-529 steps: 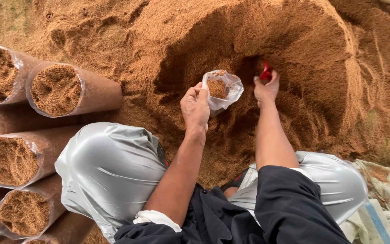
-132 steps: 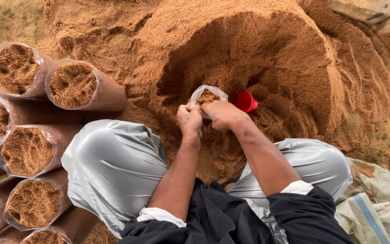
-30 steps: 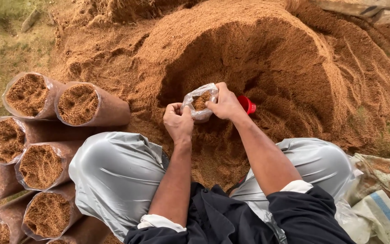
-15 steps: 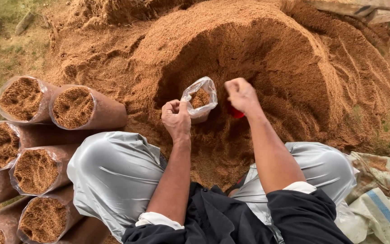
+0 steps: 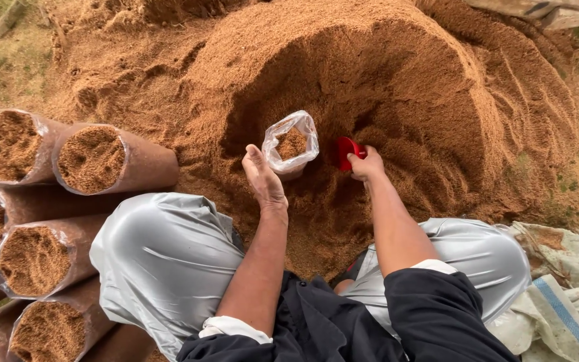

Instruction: Filling plastic bags with brown fibrous substrate using a small scoop and packing it down by hand.

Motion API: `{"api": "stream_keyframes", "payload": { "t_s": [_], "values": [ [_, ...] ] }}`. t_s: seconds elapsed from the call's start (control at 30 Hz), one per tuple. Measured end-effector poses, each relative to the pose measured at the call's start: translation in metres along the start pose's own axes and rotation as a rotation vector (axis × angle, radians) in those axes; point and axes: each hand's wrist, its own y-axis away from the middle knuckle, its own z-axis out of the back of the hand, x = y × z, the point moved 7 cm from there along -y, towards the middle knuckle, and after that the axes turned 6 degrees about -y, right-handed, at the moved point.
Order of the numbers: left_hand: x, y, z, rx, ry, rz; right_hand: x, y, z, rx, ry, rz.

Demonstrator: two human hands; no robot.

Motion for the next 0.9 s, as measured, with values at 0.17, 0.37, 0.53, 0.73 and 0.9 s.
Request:
{"api": "stream_keyframes", "payload": {
  "t_s": [0.17, 0.37, 0.53, 0.73, 0.9],
  "values": [
    [0.018, -0.004, 0.002, -0.039, 0.066, 0.051, 0.053, 0.004, 0.051, -0.43, 0.143, 0.31],
    [0.007, 0.006, -0.001, -0.054, 0.098, 0.066, 0.089, -0.039, 0.132, -0.8, -0.251, 0.265],
    [0.005, 0.007, -0.001, -0.052, 0.086, 0.051, 0.106, -0.073, 0.138, -0.78, -0.162, 0.369],
    [0.004, 0.007, -0.002, -0.041, 0.076, 0.032, 0.085, -0.145, 0.08, -0.692, 0.286, 0.874],
    [0.007, 0.004, -0.007, -0.044, 0.069, 0.044, 0.1, -0.099, 0.022, -0.734, 0.634, 1.342]
  ]
}}
